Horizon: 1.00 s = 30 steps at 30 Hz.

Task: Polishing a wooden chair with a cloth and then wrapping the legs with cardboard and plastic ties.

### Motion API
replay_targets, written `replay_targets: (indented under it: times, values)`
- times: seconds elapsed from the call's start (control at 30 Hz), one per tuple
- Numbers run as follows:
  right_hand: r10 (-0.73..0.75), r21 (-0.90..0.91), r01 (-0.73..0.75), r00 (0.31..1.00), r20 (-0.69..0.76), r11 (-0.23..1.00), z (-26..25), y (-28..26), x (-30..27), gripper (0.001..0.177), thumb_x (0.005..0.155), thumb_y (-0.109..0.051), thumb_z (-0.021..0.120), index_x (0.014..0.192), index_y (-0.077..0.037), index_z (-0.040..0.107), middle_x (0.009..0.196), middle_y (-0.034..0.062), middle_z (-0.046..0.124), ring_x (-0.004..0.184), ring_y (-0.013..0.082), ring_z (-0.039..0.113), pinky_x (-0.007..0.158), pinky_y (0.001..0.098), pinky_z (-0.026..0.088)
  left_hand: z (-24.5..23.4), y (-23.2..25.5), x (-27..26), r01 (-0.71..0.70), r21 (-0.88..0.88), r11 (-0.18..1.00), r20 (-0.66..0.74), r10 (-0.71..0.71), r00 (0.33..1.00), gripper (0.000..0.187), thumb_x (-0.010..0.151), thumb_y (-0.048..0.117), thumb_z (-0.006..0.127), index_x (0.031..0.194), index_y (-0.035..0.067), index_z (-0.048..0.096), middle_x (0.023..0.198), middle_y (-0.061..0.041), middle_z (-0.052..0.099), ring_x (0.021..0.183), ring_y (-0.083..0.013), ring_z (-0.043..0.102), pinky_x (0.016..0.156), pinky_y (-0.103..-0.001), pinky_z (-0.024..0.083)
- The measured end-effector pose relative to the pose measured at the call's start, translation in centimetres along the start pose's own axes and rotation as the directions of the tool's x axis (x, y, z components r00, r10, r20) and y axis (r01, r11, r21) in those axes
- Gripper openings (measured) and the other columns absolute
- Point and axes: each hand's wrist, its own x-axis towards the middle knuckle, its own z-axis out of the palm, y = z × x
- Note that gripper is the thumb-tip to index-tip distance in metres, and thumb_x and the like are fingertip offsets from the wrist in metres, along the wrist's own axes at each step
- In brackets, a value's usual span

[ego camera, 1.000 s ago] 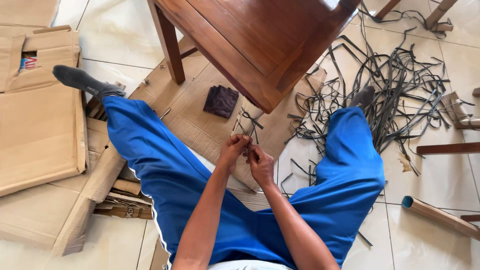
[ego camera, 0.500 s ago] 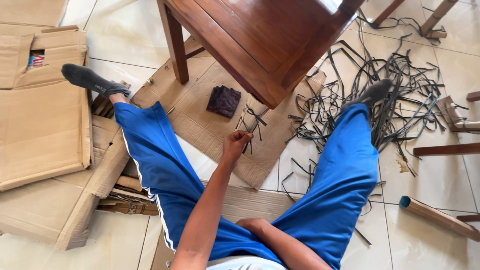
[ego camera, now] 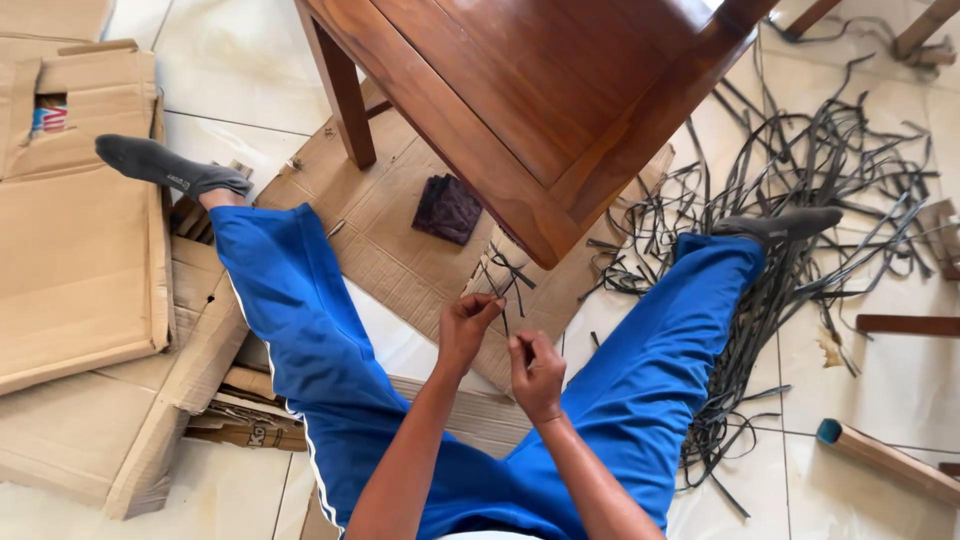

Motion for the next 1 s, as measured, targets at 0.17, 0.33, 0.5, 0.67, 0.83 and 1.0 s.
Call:
replay_targets:
  times: [0.17, 0.33, 0.5, 0.67, 0.83, 1.0]
  values:
    - [-0.091, -0.017, 0.09, 0.996, -0.024, 0.996, 1.0, -2.0, 3.7, 0.01, 0.093, -0.015, 0.074, 0.102, -0.011, 0.077, 0.079, 0.0023, 0.065, 0.058, 0.0167, 0.061, 0.054, 0.0259, 0.052, -0.1, 0.0, 0.0, -0.028, 0.123, 0.992, -0.012, 0.03, 0.999, 0.011, 0.082, 0.011, 0.084, 0.092, 0.006, 0.083, 0.077, -0.007, 0.076, 0.073, -0.0071, 0.064, 0.072, -0.024, 0.053]
    - [-0.037, -0.014, 0.037, 0.999, -0.006, 0.999, 2.8, -0.6, 5.5, 0.013, 0.091, -0.018, 0.079, 0.104, -0.015, 0.081, 0.076, 0.003, 0.062, 0.058, 0.0154, 0.06, 0.052, 0.0265, 0.051, 0.1, 0.7, -0.2, -0.096, 0.173, 0.98, -0.046, 0.105, 0.993, 0.006, 0.083, 0.011, 0.084, 0.089, 0.008, 0.085, 0.084, -0.01, 0.08, 0.083, -0.0117, 0.072, 0.081, -0.031, 0.057]
    - [0.177, 0.069, -0.184, 0.98, 0.086, 0.981, 3.1, 2.1, 5.6, 0.01, 0.087, -0.018, 0.084, 0.095, -0.014, 0.08, 0.077, 0.0084, 0.069, 0.067, 0.0205, 0.066, 0.059, 0.0297, 0.054, -0.1, 1.6, -0.1, -0.178, 0.211, 0.961, 0.004, 0.181, 0.983, 0.004, 0.084, 0.008, 0.084, 0.088, 0.01, 0.085, 0.091, -0.01, 0.081, 0.094, -0.0165, 0.074, 0.089, -0.035, 0.057]
    - [0.204, 0.088, -0.215, 0.971, 0.122, 0.973, 2.5, 0.6, 6.1, 0.012, 0.092, -0.018, 0.079, 0.096, -0.008, 0.076, 0.082, 0.0153, 0.07, 0.074, 0.0282, 0.069, 0.065, 0.0372, 0.056, 0.0, 1.9, -0.7, -0.186, 0.225, 0.956, 0.048, 0.18, 0.982, 0.006, 0.085, 0.006, 0.083, 0.088, 0.011, 0.085, 0.089, -0.009, 0.08, 0.093, -0.0177, 0.074, 0.089, -0.036, 0.057]
    - [0.013, 0.028, -0.016, 0.994, 0.108, 0.999, 1.7, 0.2, 6.6, 0.009, 0.095, -0.016, 0.075, 0.097, -0.008, 0.074, 0.082, 0.0146, 0.067, 0.076, 0.0353, 0.07, 0.065, 0.038, 0.057, -0.4, 3.2, -1.7, -0.16, 0.288, 0.944, 0.061, 0.148, 0.987, 0.012, 0.085, 0.003, 0.079, 0.092, 0.011, 0.085, 0.086, -0.01, 0.08, 0.091, -0.0193, 0.076, 0.087, -0.036, 0.059]
    - [-0.063, 0.023, 0.06, 0.979, 0.193, 0.998, 0.5, -1.0, 7.8, 0.007, 0.092, -0.015, 0.077, 0.1, -0.014, 0.079, 0.081, 0.0076, 0.07, 0.073, 0.0273, 0.072, 0.064, 0.0337, 0.058, -1.1, 5.0, -2.0, -0.111, 0.501, 0.858, 0.096, 0.072, 0.993, 0.013, 0.086, 0.013, 0.079, 0.098, 0.013, 0.082, 0.089, -0.01, 0.08, 0.095, -0.0276, 0.077, 0.085, -0.039, 0.06]
